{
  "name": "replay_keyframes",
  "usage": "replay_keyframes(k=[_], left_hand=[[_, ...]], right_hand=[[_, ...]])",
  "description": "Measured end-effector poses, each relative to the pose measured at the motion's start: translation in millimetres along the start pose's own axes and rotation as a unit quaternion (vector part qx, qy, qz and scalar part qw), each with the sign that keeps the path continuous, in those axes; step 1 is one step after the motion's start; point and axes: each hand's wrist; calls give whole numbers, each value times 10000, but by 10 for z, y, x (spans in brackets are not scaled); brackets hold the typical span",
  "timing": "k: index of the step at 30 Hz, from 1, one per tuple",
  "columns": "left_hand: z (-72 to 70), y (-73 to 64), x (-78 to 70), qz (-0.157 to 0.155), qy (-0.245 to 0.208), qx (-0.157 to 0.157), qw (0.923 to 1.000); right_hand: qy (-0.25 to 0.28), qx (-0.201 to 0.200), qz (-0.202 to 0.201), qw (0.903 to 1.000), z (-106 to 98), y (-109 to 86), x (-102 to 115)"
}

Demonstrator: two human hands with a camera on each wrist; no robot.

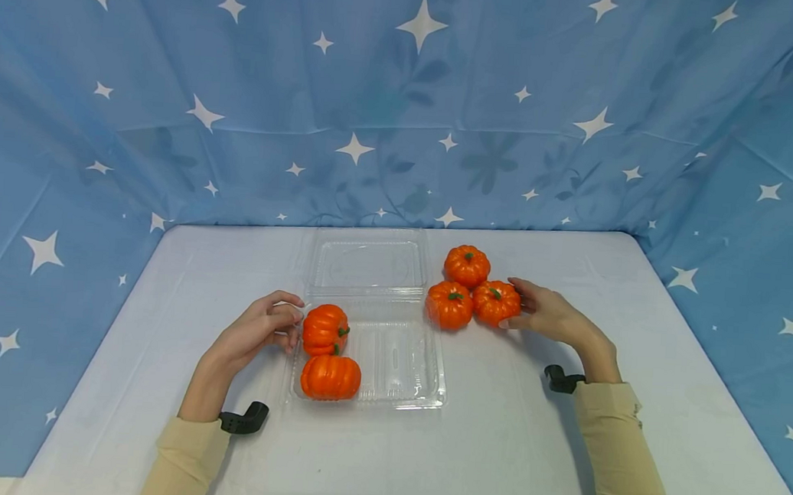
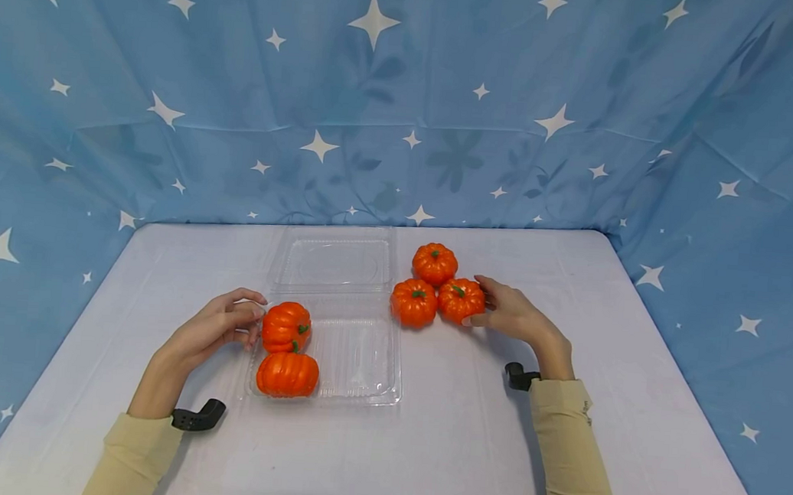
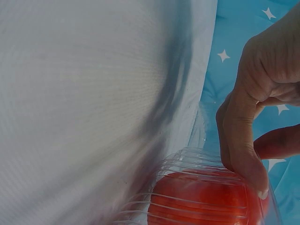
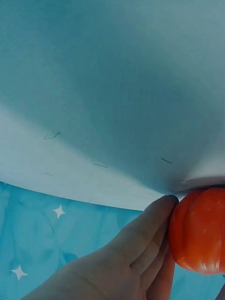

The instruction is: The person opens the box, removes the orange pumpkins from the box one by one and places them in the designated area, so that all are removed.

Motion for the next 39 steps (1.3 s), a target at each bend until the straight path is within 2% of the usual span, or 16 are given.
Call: replay_keyframes(k=[6,10,17,29,39], left_hand=[[6,-7,-3,7,17,-2,10000],[7,-10,-1,1,2,-9,10000],[5,-16,-3,-10,-3,-24,10000],[21,-7,-7,-4,-2,-34,10000],[15,-10,-26,28,9,-39,10000]], right_hand=[[5,-23,115,9999,-11,-7,10],[-61,-134,-36,9999,-49,-43,37],[-152,-607,-316,9975,-117,-109,129],[152,-1199,-631,9907,-143,-192,295],[895,-1024,-970,9859,-35,-206,467]])
Point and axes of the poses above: each hand's wrist, its own y-axis towards the middle knuckle, its own z-axis out of the palm, x = y × z, and after that the axes turned 10 degrees about -x, right-handed
